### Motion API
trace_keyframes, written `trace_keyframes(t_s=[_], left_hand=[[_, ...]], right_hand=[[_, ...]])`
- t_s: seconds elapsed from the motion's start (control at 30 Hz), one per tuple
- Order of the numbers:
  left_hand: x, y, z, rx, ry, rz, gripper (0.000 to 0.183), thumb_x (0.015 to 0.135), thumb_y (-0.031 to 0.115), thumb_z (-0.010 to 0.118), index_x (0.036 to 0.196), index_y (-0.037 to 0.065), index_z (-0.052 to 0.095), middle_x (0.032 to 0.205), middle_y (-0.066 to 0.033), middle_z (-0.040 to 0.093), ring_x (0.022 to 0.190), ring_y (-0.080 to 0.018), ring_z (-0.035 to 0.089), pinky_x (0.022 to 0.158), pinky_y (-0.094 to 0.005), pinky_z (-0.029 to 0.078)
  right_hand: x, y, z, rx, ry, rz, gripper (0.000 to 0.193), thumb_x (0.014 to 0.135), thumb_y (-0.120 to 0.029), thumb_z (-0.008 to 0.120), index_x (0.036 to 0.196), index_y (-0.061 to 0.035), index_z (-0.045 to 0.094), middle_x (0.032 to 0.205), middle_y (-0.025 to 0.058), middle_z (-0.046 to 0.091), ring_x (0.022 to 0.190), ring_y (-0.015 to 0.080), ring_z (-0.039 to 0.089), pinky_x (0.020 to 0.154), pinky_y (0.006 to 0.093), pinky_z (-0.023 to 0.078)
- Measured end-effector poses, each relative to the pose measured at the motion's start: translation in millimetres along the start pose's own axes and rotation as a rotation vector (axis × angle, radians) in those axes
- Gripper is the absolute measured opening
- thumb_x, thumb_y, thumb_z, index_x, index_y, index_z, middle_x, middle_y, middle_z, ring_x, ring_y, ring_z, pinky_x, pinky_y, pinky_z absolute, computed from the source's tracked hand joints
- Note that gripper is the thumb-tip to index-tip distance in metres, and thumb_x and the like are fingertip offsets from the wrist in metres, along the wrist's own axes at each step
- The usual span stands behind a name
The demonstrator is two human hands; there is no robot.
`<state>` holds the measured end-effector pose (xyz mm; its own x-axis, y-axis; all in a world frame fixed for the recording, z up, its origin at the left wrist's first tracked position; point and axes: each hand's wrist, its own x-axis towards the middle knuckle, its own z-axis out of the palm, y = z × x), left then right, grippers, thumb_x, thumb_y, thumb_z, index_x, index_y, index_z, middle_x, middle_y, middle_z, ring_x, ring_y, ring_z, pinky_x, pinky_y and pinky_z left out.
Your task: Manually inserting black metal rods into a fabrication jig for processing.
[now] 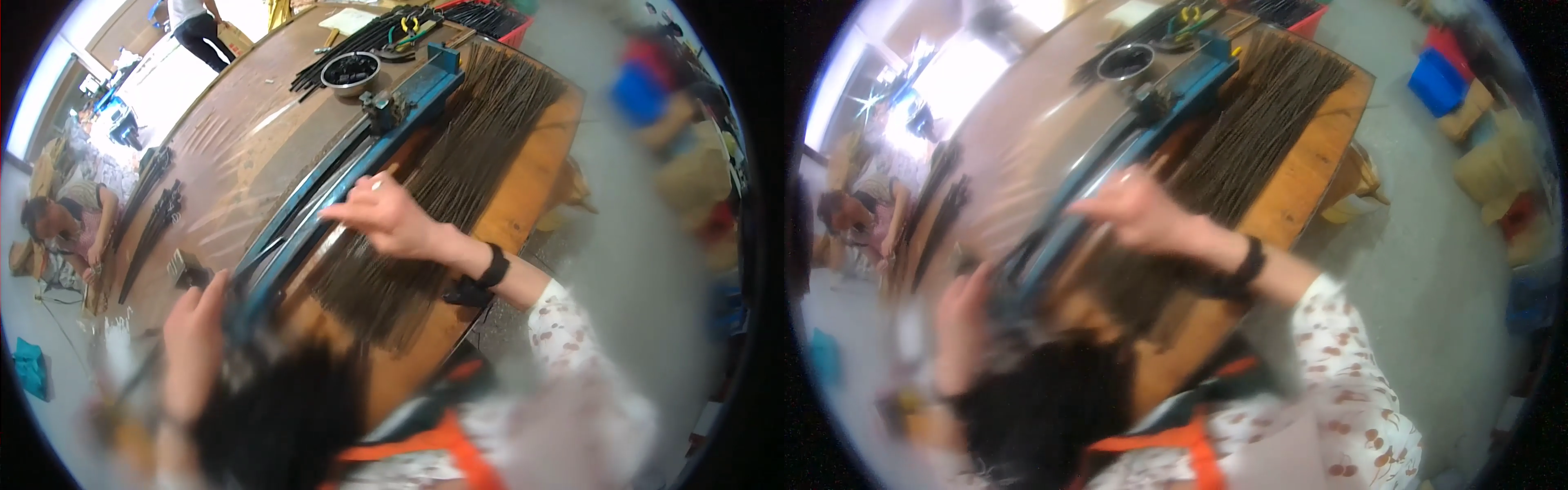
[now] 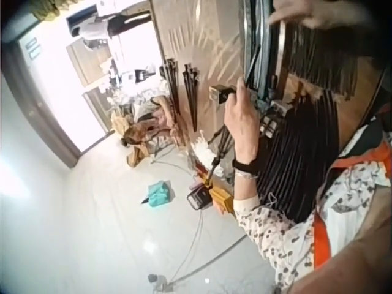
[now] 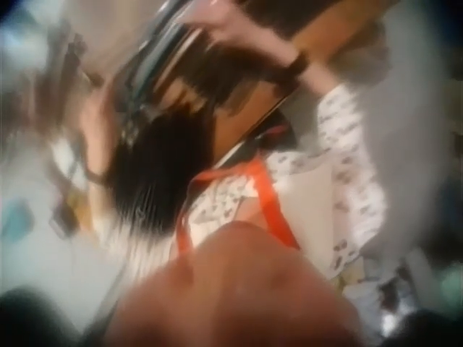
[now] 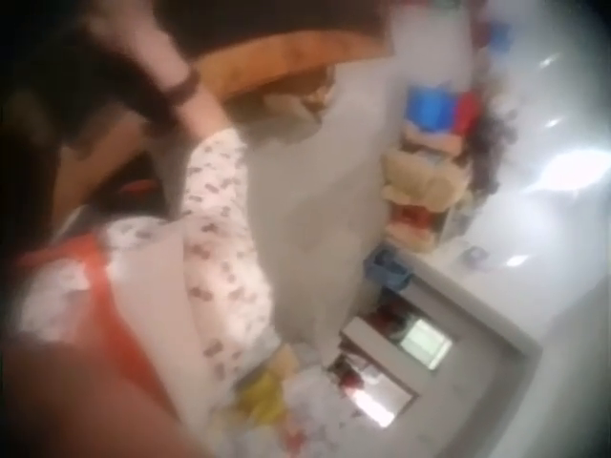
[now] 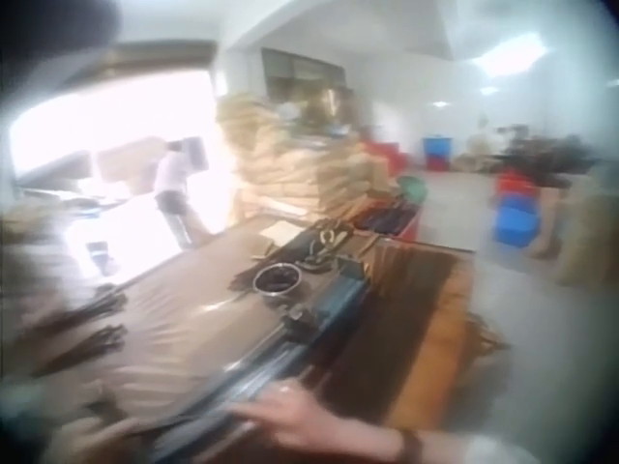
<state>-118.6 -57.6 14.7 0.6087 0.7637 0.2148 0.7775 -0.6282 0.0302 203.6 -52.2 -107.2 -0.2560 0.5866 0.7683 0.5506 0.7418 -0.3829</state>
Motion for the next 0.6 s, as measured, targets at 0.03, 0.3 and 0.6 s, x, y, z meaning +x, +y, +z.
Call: trace_keyframes(t_s=[0.03, 0.3, 0.6], left_hand=[[0.0, 7.4, 4.4, 0.005, 0.008, 0.087, 0.039, 0.083, -0.002, 0.060, 0.121, 0.009, 0.067, 0.074, -0.0141, 0.052, 0.069, -0.0317, 0.057, 0.060, -0.0420, 0.045], [-25.5, 12.4, -10.2, -0.017, -0.002, 0.059, 0.049, 0.078, -0.005, 0.058, 0.125, 0.008, 0.064, 0.078, -0.0142, 0.053, 0.072, -0.0319, 0.056, 0.064, -0.0413, 0.047], [-121.9, -111.0, -71.1, 0.275, 0.414, -0.249, 0.017, 0.095, 0.009, 0.061, 0.109, -0.001, 0.063, 0.095, -0.0222, 0.065, 0.086, -0.0386, 0.064, 0.077, -0.0428, 0.050]], right_hand=[[1.1, -13.5, 18.2, -0.017, 0.039, -0.017, 0.036, 0.083, -0.002, 0.065, 0.117, -0.0121, 0.070, 0.075, 0.0027, 0.057, 0.073, 0.0217, 0.056, 0.071, 0.0344, 0.041], [31.3, -44.5, 55.0, 0.048, 0.101, -0.180, 0.046, 0.085, -0.028, 0.073, 0.128, -0.0123, 0.065, 0.062, 0.0036, 0.052, 0.052, 0.0176, 0.052, 0.048, 0.0344, 0.043], [26.5, 7.3, 73.6, -0.032, -0.204, 0.239, 0.018, 0.093, -0.010, 0.063, 0.110, -0.0050, 0.067, 0.096, 0.0131, 0.071, 0.084, 0.0256, 0.069, 0.073, 0.0360, 0.053]])
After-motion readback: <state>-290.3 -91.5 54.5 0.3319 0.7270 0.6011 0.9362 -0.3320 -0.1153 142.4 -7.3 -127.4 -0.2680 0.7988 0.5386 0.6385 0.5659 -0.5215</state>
